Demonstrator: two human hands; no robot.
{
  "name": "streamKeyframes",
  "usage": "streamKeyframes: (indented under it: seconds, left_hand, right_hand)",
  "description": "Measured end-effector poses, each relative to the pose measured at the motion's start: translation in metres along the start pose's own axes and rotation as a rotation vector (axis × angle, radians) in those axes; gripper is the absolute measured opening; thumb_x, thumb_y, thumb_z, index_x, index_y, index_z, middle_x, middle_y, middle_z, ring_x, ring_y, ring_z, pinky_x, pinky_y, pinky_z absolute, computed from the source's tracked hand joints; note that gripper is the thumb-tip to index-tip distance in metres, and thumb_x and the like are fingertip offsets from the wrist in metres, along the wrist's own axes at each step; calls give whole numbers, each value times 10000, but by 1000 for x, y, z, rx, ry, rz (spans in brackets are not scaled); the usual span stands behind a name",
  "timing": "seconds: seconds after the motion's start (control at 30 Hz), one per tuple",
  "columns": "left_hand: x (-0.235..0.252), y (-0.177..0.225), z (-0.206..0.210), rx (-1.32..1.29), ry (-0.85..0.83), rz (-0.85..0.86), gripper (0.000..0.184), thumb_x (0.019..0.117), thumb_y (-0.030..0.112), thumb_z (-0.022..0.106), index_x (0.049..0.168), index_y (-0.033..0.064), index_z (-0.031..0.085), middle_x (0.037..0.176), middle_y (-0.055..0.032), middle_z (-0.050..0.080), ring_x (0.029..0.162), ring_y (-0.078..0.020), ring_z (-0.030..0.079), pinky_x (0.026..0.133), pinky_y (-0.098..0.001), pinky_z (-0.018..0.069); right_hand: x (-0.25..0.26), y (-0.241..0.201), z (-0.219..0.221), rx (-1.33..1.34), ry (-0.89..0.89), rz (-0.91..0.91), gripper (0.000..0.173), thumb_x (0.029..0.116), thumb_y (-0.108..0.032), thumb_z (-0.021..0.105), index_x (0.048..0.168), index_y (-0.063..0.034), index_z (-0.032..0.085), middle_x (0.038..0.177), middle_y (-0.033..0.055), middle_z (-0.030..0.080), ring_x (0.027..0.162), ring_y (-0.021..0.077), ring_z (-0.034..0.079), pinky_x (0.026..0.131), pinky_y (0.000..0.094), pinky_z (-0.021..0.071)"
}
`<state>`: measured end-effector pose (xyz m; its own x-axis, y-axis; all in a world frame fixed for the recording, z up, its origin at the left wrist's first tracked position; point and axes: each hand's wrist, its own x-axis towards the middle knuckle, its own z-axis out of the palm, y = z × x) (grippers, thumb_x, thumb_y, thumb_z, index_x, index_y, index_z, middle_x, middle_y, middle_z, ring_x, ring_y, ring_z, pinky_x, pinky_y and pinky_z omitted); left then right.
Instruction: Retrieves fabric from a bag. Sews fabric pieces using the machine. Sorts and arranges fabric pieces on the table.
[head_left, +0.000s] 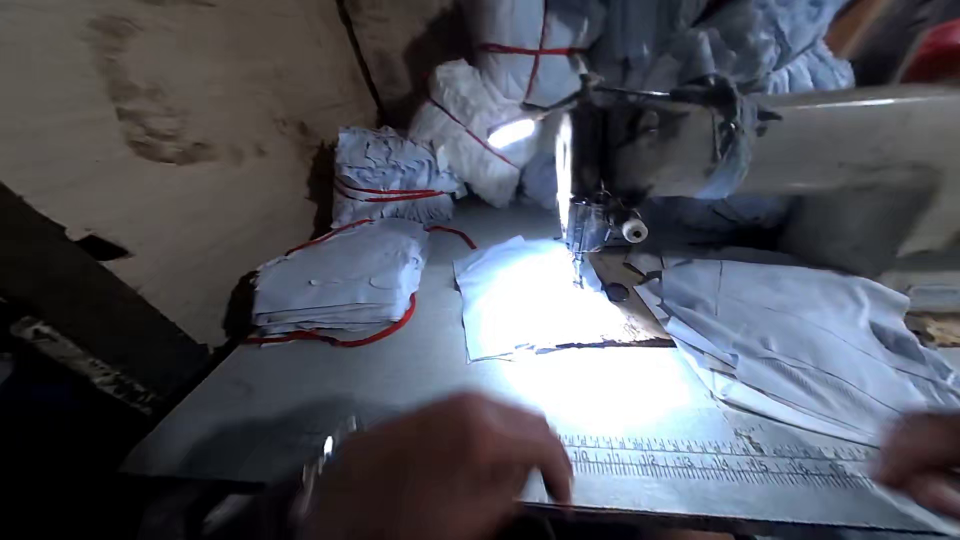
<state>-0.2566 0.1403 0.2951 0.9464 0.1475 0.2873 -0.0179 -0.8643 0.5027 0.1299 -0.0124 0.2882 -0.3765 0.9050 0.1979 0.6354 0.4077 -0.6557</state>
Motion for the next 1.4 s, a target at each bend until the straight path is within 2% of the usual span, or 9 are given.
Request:
streamKeyframes:
  seconds: [0.1,0.17,0.27,0.37,0.43,0.57,0.77,1.13,1.4]
  left_hand:
    - [23,-58,-43,290,157,-17,243,954,38,522,914,74,758,938,16,754,895,-4,696,824,-175,566]
    - [46,-99,-50,341,221,59,219,930,2,539,903,46,752,917,-23,740,876,-60,694,811,-225,570]
    - [71,-141,-39,294,221,118,175,944,19,592,949,-1,766,1023,-94,757,999,-148,711,927,-311,563]
    - [78,-152,-28,210,75,46,148,933,58,668,983,-7,792,1080,-114,757,1050,-178,700,969,-323,538]
    - [75,-152,-23,120,-7,-85,178,953,43,639,1029,-9,791,1118,-123,750,1059,-176,686,968,-319,517]
    - [74,-157,-22,121,-50,-83,210,973,65,600,1043,1,787,1150,-127,741,1099,-202,683,973,-347,520]
    - [74,-172,-19,135,-30,18,255,966,115,551,1007,33,790,1164,-99,729,1140,-185,644,982,-324,495]
    - [78,-155,-20,77,-27,-240,240,1013,114,570,1069,17,783,1357,-135,642,1340,-247,526,1121,-402,399]
    - [94,-129,-22,318,-124,-512,264,1017,281,577,1146,174,782,1314,-38,646,1216,-289,557,922,-531,444]
  right_hand:
    - [97,29,25,-205,172,-340,245,1019,-296,587,1042,-116,751,1002,-29,728,950,-12,675,853,172,568]
    - [151,47,41,-334,152,-502,238,1013,-240,564,1065,-105,753,1070,29,725,1024,83,681,896,232,559]
    - [189,64,62,-436,36,-587,269,1032,-246,548,1134,-84,738,1135,93,720,1095,206,678,948,339,555]
    - [190,78,81,-434,82,-592,319,1043,-314,525,1132,-81,724,1146,100,717,1114,225,668,963,340,541]
    - [182,78,86,-441,129,-553,343,1036,-352,522,1110,-87,726,1112,92,718,1075,209,667,924,311,543]
    - [176,75,88,-450,130,-540,383,1039,-402,510,1137,-100,723,1126,87,714,1095,196,657,941,293,528]
    - [170,69,90,-462,117,-474,456,1025,-475,493,1181,-111,720,1146,71,697,1076,150,644,907,251,526]
    - [176,77,83,-504,112,-416,531,1025,-523,465,1178,-79,712,1156,66,696,1049,142,657,893,273,543]
    - [179,79,76,-518,121,-302,524,985,-545,496,1193,-124,728,1188,19,692,1066,89,655,884,259,552]
